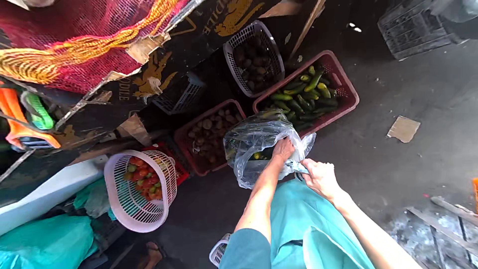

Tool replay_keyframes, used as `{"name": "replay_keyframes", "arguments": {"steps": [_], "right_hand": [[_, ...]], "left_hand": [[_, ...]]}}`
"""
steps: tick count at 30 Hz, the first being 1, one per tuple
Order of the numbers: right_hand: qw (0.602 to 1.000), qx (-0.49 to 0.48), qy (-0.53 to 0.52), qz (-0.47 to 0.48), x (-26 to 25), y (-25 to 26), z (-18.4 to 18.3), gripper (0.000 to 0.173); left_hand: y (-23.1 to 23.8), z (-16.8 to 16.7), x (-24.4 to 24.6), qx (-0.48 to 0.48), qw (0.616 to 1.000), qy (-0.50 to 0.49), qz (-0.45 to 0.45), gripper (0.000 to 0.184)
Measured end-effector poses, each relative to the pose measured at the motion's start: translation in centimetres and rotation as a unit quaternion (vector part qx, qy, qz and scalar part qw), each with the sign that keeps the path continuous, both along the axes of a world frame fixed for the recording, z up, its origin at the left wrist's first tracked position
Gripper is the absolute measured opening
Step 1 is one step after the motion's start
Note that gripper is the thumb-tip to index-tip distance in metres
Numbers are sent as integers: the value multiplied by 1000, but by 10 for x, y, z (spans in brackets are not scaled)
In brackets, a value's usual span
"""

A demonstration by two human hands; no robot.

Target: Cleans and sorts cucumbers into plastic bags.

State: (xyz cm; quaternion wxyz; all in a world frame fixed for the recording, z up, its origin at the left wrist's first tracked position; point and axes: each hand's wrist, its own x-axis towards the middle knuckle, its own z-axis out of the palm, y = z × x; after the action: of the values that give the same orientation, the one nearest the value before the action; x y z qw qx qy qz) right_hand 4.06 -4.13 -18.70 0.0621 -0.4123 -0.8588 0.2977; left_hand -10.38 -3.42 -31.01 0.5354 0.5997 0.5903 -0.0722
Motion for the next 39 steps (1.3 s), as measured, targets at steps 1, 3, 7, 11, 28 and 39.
{"name": "replay_keyframes", "arguments": {"steps": [1, 3, 7, 11, 28, 39], "right_hand": [[1000, 0, -5, 1, -1, 1, -2, 20], [1000, -3, -12, -1, 1, 1, -3, 20], [999, -21, -12, -22, 7, -2, -5, 23], [999, -24, -19, -38, 8, -2, -7, 22], [958, -215, -57, -181, -5, 7, -21, 32], [833, -389, 54, -390, -13, 1, -33, 24]], "left_hand": [[3, 3, 4, -17, 999, 1, 46, 46], [5, 7, 11, -28, 998, 17, 58, 48], [-5, 7, 13, 7, 994, 57, -91, 42], [-27, -3, 6, 1, 977, 75, -198, 50], [-62, 12, -76, -4, 998, 53, -15, 52], [-59, -1, -79, -31, 997, 68, 22, 55]]}}
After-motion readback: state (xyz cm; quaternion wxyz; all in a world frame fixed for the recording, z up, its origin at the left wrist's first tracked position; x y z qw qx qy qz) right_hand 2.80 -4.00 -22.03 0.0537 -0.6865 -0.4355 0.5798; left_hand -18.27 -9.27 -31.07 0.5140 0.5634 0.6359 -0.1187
